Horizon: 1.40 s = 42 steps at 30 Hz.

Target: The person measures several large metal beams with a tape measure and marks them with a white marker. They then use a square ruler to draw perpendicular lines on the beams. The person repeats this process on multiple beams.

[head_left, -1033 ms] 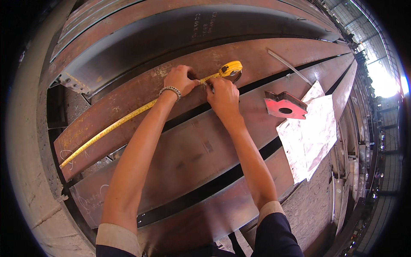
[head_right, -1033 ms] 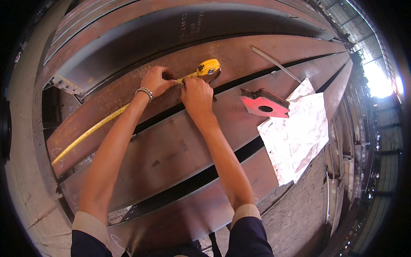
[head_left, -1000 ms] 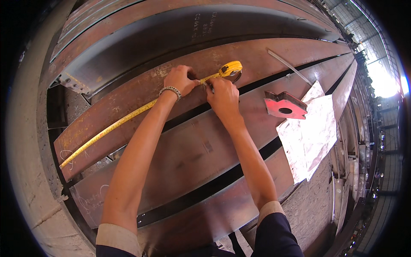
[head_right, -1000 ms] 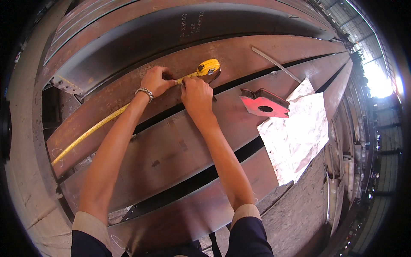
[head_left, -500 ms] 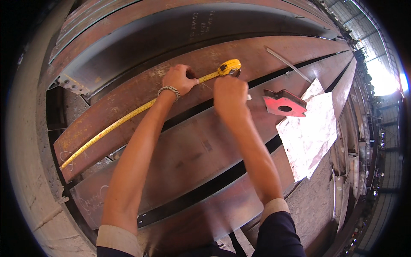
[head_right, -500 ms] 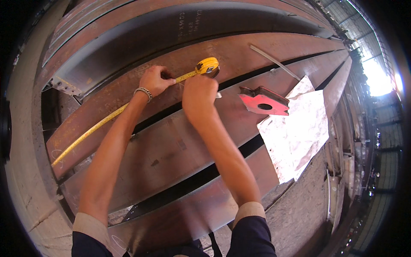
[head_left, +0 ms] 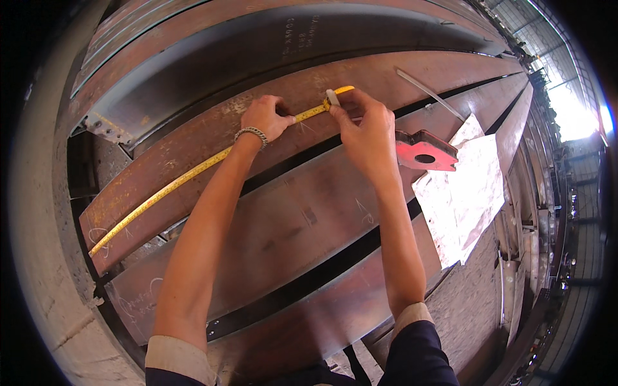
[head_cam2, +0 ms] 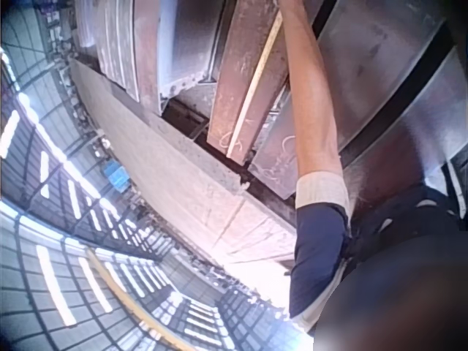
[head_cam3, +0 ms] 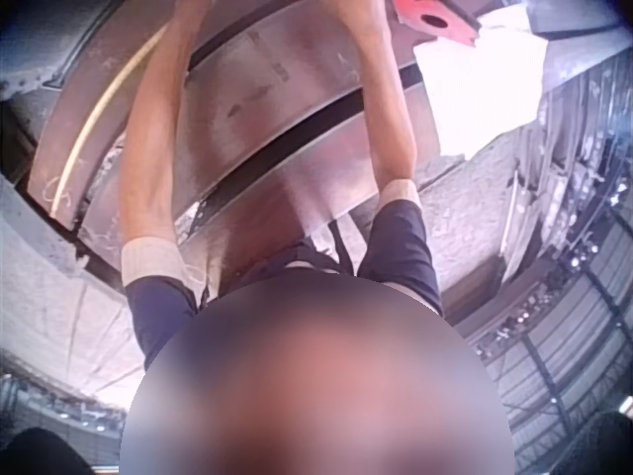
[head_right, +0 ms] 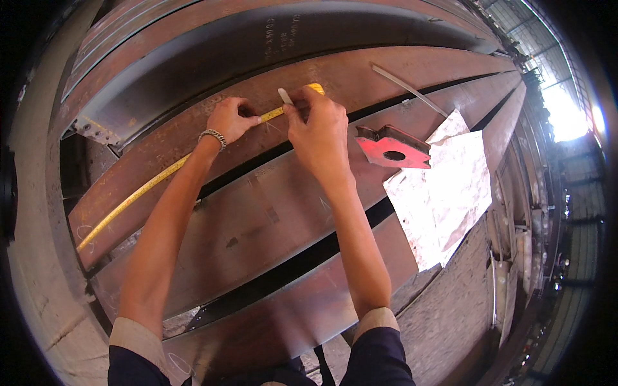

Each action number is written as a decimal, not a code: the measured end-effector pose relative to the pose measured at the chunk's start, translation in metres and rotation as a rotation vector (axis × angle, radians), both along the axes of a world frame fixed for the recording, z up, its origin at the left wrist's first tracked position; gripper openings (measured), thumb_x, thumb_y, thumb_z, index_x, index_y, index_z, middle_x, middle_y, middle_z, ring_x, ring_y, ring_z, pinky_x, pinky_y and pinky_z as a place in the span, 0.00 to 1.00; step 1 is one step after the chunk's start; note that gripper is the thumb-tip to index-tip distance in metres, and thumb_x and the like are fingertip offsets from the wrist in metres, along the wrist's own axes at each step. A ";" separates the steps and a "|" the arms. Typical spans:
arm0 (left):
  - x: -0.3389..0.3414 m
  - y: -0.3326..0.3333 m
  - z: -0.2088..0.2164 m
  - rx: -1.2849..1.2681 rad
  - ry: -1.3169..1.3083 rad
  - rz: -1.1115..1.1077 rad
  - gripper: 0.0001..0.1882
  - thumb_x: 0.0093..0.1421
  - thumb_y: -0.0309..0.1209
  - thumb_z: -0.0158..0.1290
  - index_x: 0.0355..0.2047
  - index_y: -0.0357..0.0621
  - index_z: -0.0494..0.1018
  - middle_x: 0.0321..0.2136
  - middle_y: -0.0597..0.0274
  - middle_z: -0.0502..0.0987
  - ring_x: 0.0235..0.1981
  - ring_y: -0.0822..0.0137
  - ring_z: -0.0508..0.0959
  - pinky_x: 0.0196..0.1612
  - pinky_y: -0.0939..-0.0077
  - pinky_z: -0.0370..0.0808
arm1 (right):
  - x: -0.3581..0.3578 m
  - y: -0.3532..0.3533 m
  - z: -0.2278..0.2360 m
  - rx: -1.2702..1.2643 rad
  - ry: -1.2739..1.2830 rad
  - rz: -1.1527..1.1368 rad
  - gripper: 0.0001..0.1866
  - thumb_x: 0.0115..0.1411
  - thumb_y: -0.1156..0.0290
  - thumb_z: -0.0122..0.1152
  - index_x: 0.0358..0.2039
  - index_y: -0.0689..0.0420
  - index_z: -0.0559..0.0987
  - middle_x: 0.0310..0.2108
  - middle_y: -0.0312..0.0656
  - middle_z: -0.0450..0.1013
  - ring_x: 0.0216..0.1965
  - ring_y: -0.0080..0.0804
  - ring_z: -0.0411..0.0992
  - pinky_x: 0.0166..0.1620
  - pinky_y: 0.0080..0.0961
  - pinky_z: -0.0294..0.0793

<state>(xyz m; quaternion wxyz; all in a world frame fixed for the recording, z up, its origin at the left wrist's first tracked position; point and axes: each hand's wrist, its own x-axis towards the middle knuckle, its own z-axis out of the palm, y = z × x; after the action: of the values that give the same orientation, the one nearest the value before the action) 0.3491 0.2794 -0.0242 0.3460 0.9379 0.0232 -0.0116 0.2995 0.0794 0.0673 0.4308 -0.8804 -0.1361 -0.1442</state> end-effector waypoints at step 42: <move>-0.005 -0.010 -0.008 0.063 -0.120 0.061 0.10 0.58 0.37 0.59 0.39 0.49 0.80 0.38 0.55 0.84 0.43 0.50 0.83 0.49 0.55 0.78 | 0.011 -0.004 -0.035 -0.166 -0.253 -0.282 0.12 0.59 0.74 0.63 0.39 0.64 0.72 0.35 0.57 0.75 0.33 0.55 0.78 0.34 0.46 0.76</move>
<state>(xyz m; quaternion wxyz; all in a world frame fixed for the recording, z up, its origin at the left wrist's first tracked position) 0.3446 0.2690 -0.0317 0.3173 0.9462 0.0314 0.0558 0.3102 0.0753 0.0320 0.3116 -0.8982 -0.0760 -0.3007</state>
